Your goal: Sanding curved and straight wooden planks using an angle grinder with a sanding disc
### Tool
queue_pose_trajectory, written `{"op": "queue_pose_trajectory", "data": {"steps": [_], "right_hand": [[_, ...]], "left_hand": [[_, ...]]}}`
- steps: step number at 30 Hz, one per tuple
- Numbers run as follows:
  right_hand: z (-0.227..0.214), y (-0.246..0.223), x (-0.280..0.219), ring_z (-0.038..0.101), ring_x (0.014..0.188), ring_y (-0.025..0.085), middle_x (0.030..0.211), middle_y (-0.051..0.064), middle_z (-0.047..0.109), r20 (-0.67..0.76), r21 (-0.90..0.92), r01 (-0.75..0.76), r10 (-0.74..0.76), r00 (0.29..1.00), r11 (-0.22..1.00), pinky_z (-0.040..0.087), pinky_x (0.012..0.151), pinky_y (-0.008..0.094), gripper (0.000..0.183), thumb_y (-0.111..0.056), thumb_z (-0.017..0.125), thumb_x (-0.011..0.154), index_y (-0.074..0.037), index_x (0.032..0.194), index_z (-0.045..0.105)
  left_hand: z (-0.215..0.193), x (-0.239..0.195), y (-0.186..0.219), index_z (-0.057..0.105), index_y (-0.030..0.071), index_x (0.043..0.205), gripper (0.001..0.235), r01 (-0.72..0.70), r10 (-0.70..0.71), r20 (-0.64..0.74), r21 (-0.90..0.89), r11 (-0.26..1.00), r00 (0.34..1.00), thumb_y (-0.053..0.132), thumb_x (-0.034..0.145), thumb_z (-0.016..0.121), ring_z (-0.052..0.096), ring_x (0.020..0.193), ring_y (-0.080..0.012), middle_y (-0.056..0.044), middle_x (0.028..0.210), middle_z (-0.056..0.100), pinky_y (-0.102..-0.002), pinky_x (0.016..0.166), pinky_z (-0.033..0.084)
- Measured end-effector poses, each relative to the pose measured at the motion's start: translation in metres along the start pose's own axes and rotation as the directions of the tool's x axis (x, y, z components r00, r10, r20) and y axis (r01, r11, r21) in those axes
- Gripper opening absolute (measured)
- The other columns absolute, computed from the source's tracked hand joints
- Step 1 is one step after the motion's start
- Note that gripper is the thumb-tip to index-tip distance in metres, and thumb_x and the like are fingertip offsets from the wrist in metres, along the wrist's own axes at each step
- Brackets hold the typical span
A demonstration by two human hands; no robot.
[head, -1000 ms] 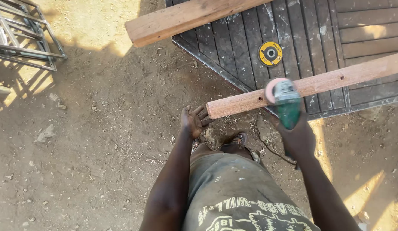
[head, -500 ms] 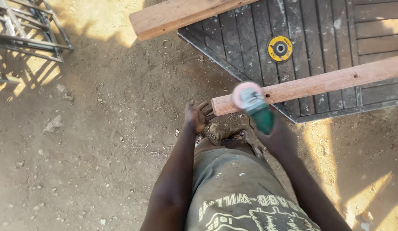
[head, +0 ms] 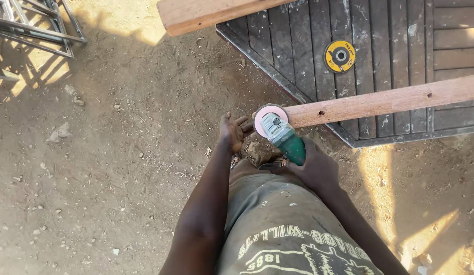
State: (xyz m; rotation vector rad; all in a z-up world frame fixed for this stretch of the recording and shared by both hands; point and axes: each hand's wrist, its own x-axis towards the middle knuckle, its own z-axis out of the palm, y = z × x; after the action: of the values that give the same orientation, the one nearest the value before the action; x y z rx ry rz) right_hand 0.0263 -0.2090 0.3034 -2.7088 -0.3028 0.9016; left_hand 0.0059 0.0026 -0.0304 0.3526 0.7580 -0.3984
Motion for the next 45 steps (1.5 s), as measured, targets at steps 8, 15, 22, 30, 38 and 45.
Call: {"op": "queue_pose_trajectory", "data": {"steps": [8, 15, 22, 30, 38, 45], "right_hand": [[0.006, 0.05, 0.007, 0.064, 0.116, 0.052, 0.135, 0.027, 0.057, -0.106, 0.003, -0.159, 0.159, 0.982, 0.987, 0.051, 0.095, 0.066, 0.086, -0.045, 0.066, 0.083, -0.01, 0.156, 0.036], [0.015, 0.04, 0.006, 0.067, 0.117, 0.046, 0.142, 0.016, 0.057, 0.056, -0.102, -0.108, 0.114, 0.992, 0.989, 0.053, 0.098, 0.062, 0.093, -0.059, 0.07, 0.079, -0.023, 0.157, 0.034], [-0.039, 0.099, -0.017, 0.063, 0.122, 0.048, 0.14, 0.023, 0.058, -0.12, 0.077, -0.324, 0.331, 0.936, 0.943, 0.046, 0.106, 0.065, 0.087, -0.044, 0.068, 0.085, -0.018, 0.159, 0.029], [-0.053, 0.122, -0.022, 0.059, 0.122, 0.053, 0.136, 0.028, 0.057, -0.24, 0.201, -0.358, 0.4, 0.885, 0.912, 0.042, 0.106, 0.066, 0.09, -0.041, 0.067, 0.085, -0.01, 0.159, 0.027], [0.012, 0.057, 0.002, 0.066, 0.115, 0.048, 0.133, 0.02, 0.059, -0.009, -0.06, -0.021, 0.02, 1.0, 0.998, 0.052, 0.097, 0.064, 0.089, -0.048, 0.069, 0.082, -0.019, 0.157, 0.031], [-0.029, 0.1, -0.008, 0.064, 0.12, 0.048, 0.139, 0.021, 0.058, -0.1, 0.066, -0.189, 0.195, 0.976, 0.98, 0.049, 0.102, 0.064, 0.091, -0.051, 0.072, 0.083, -0.018, 0.159, 0.033]], "left_hand": [[0.003, -0.002, 0.001, 0.051, 0.024, 0.143, 0.091, 0.003, -0.003, 0.015, -0.019, 1.0, 1.0, 0.086, 0.078, 0.033, 0.063, 0.123, -0.0398, -0.014, 0.136, 0.069, -0.047, 0.098, 0.022], [-0.003, 0.01, -0.004, 0.051, 0.017, 0.148, 0.107, -0.027, 0.026, -0.03, -0.03, 0.999, 0.999, 0.095, 0.076, 0.034, 0.068, 0.108, -0.0422, -0.017, 0.127, 0.073, -0.045, 0.101, 0.031], [0.022, -0.012, 0.003, 0.057, 0.015, 0.14, 0.112, -0.055, 0.057, -0.107, 0.023, 0.998, 0.993, 0.098, 0.077, 0.017, 0.071, 0.103, -0.0367, -0.013, 0.125, 0.073, -0.04, 0.083, 0.032], [0.026, -0.011, 0.0, 0.065, 0.02, 0.122, 0.105, -0.06, 0.067, -0.157, 0.046, 0.997, 0.985, 0.101, 0.074, 0.017, 0.073, 0.084, -0.0328, -0.01, 0.109, 0.078, -0.038, 0.072, 0.033], [0.04, -0.023, -0.003, 0.064, 0.019, 0.128, 0.114, -0.088, 0.095, -0.202, 0.04, 0.995, 0.975, 0.103, 0.071, 0.014, 0.073, 0.09, -0.0333, -0.013, 0.115, 0.076, -0.039, 0.072, 0.034], [0.053, -0.037, 0.002, 0.063, 0.019, 0.126, 0.107, -0.071, 0.088, -0.225, 0.083, 0.994, 0.97, 0.099, 0.075, 0.015, 0.071, 0.086, -0.0308, -0.011, 0.111, 0.076, -0.037, 0.071, 0.032]]}}
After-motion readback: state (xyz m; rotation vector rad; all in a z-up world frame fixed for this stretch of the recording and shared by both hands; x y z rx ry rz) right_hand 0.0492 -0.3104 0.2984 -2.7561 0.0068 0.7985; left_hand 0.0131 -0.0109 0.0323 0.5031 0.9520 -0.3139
